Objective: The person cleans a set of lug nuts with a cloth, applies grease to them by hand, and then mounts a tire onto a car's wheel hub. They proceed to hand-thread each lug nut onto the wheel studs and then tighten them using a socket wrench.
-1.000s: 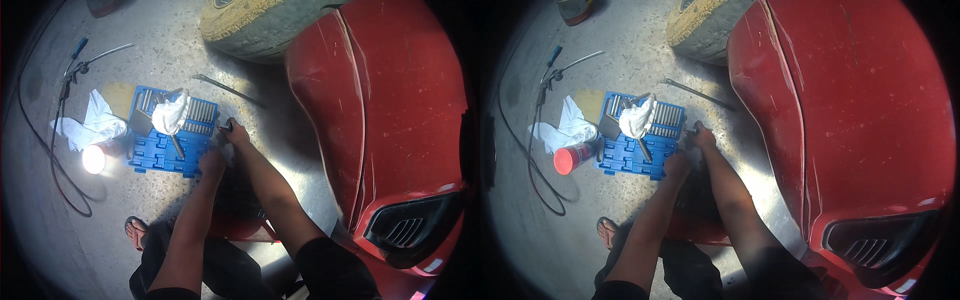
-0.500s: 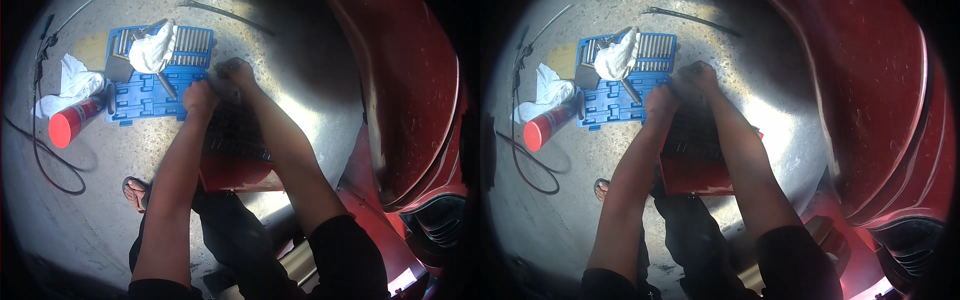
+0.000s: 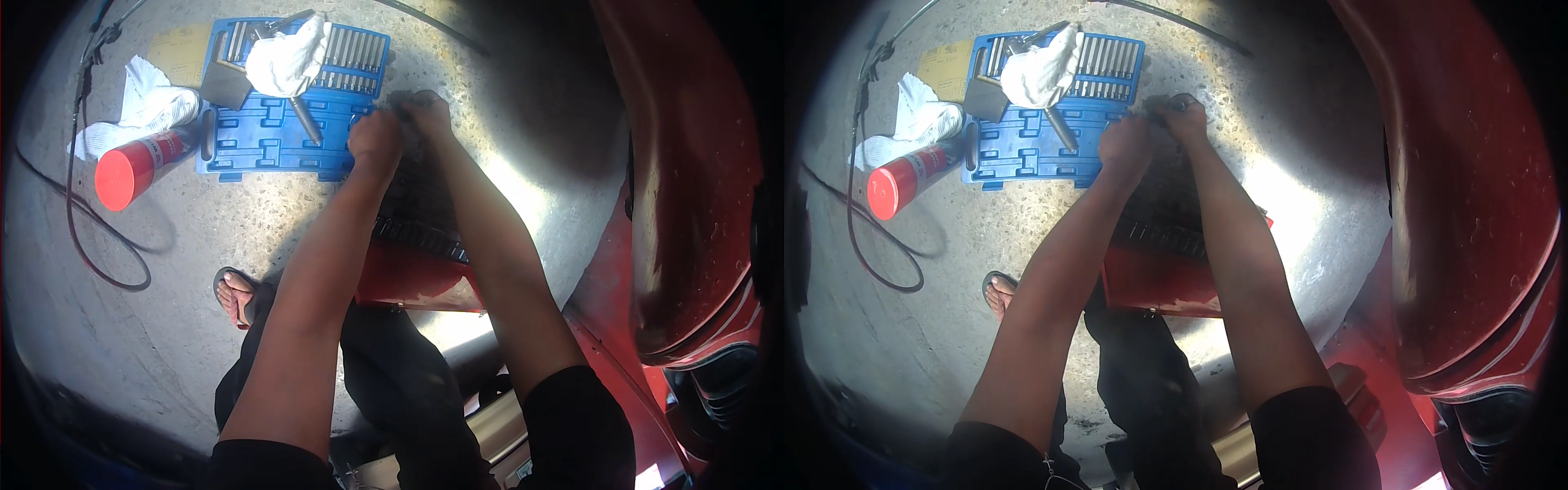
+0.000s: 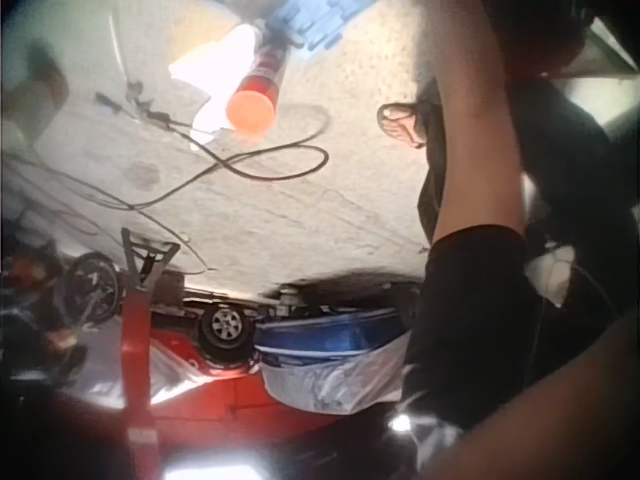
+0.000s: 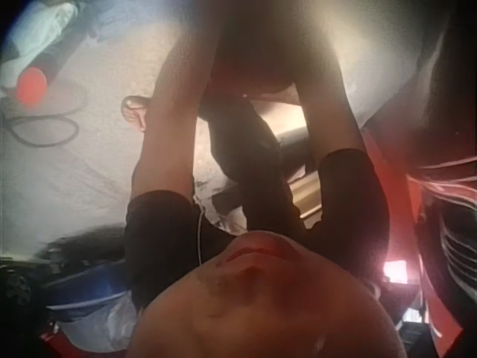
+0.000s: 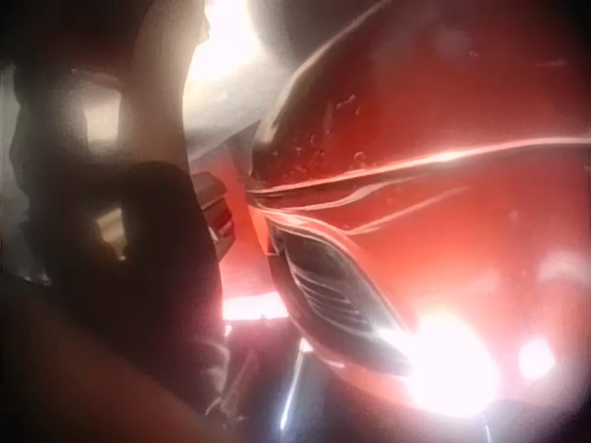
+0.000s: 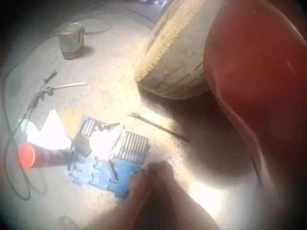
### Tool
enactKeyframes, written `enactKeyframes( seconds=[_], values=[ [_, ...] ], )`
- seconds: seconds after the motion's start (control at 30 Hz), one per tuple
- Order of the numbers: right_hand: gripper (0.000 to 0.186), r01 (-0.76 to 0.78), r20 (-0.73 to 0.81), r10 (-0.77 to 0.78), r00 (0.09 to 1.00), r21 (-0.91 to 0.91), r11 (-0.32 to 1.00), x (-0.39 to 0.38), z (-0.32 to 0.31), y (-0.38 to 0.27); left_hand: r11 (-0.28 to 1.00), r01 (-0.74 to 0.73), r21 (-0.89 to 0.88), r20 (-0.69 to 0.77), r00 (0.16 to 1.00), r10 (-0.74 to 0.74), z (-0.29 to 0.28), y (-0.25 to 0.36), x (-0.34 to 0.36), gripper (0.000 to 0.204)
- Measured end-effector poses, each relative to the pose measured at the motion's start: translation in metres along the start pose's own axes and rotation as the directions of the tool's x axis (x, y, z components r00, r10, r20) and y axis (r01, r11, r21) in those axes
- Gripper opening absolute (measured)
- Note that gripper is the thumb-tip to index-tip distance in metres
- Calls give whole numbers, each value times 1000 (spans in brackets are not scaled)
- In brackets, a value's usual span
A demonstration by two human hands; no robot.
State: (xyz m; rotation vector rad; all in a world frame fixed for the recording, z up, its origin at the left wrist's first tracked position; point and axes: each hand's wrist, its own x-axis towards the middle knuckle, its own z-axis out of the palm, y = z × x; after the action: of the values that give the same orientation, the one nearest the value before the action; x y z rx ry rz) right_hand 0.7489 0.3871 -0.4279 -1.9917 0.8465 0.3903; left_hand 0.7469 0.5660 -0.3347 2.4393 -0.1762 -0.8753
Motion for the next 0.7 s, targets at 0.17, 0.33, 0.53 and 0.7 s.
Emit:
enactKeyframes(
  seconds=[0.17,0.33,0.53,0.7],
  values=[
    [29,-81,-23,88,996,199,977,-51,5,-49,990,54,-133,-47,997,-61,-8,-20,-1,16],
    [13,-181,126,132,983,776,604,-105,-19,-79,725,205,-657,23,967,-252,-60,-28,-32,40],
    [11,-553,546,-150,824,833,-12,-283,-24,-195,-192,590,-784,592,804,52,-201,-56,-216,21],
    [21,-738,677,-393,622,675,-6,-435,10,-312,-490,515,-703,519,843,141,-336,-107,-414,16]
  ],
)
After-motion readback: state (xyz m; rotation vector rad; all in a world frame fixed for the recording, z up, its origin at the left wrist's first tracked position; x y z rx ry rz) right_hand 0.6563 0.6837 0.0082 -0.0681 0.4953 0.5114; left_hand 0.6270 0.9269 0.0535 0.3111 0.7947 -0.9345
